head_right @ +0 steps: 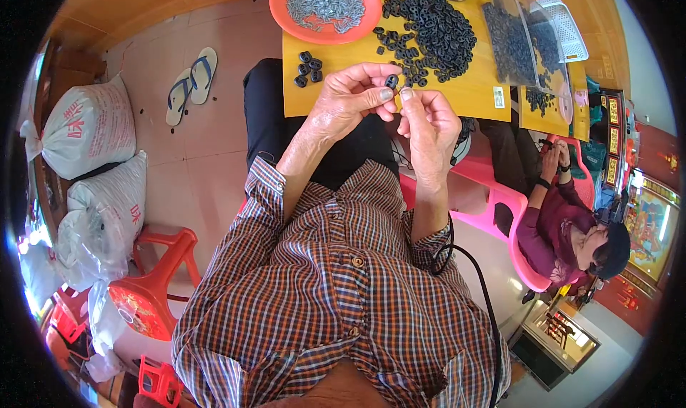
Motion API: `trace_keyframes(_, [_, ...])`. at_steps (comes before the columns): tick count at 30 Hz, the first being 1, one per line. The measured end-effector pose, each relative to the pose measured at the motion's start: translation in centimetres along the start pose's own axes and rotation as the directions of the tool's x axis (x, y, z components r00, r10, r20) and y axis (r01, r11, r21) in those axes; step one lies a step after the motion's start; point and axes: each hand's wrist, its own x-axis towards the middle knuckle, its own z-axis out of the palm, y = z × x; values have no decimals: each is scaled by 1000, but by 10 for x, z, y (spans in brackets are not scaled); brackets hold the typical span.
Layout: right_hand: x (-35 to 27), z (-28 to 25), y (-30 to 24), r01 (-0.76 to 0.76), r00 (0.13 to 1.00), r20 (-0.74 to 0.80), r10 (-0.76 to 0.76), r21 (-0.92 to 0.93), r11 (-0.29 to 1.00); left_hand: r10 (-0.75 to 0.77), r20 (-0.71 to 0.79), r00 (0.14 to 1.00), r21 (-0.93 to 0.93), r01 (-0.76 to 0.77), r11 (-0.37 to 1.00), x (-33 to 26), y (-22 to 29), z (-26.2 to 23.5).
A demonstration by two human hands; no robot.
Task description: Assembling small hardware components by manually inserting metal pins into black plastic parts.
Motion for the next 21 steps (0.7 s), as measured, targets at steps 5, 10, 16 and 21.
trace_keyframes(5, [-1, 1, -2, 10, 1000, -7, -10, -30, 999, 21, 2, 1000, 35, -21, 999, -1, 0, -1])
trace_keyframes(10, [-2, 2, -4, 9, 1000, -11, -9, -69, 998, 56, 20, 998, 124, -58, 991, -1, 0, 0])
trace_keyframes(16, [-2, 4, -4, 25, 1000, -2, -25, -78, 997, 64, 32, 997, 188, -69, 980, -2, 0, 1])
trace_keyframes(21, [-3, 3, -6, 25, 1000, -12, -26, -109, 994, 54, 34, 998, 214, -60, 975, -2, 4, 5])
